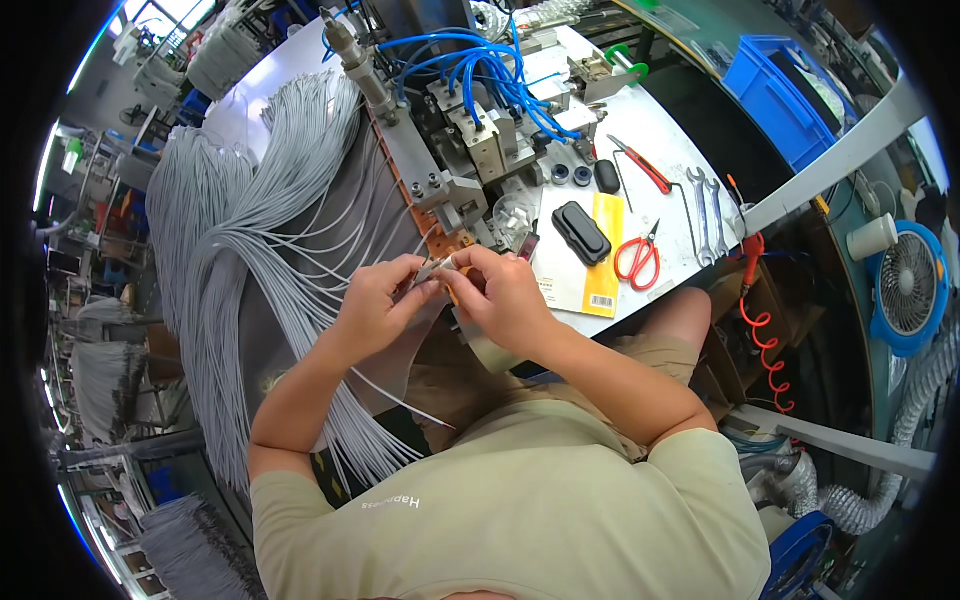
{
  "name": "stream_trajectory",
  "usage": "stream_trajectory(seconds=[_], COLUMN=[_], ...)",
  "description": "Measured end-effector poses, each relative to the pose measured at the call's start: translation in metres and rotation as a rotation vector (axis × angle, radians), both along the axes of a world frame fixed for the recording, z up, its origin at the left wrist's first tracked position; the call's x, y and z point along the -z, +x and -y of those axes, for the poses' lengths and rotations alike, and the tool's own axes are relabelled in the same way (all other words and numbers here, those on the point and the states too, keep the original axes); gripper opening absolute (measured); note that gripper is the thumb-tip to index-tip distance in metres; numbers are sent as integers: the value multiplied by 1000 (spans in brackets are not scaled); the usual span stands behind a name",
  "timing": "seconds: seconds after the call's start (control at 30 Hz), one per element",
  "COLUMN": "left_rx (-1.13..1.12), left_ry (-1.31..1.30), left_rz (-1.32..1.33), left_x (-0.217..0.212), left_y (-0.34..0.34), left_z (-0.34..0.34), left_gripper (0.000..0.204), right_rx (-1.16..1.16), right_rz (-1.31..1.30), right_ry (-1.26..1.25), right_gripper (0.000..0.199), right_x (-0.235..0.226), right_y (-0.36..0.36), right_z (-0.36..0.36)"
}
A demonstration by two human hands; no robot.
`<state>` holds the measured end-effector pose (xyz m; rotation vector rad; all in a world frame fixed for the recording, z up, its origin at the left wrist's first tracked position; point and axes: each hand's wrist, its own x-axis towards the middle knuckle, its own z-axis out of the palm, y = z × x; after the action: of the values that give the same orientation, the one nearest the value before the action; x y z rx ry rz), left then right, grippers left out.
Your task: The person attaches connector pieces onto wire ends by hand and aligns the wires into a machine fixture.
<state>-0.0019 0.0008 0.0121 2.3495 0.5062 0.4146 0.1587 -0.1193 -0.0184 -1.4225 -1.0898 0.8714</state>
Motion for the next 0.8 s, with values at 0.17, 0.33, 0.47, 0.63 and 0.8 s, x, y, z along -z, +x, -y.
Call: stream_trajectory(seconds=[0.17,0.33,0.47,0.63,0.8], left_rx=[-33,-98,-68,3,53], left_ry=[-207,-303,-160,-83,-292], left_rz=[24,133,113,94,4], left_x=[4,11,15,8,-8], left_y=[0,3,1,2,2], left_z=[1,4,0,-1,2], left_gripper=[16,16,16,16,16], right_rx=[-46,-9,-27,-49,-102], right_rz=[14,123,122,-9,390], right_ry=[10,165,149,-32,266], right_gripper=[12,12,10,12,14], right_x=[2,-1,0,1,13], right_y=[3,2,2,4,20], right_z=[0,1,-1,-1,-6])
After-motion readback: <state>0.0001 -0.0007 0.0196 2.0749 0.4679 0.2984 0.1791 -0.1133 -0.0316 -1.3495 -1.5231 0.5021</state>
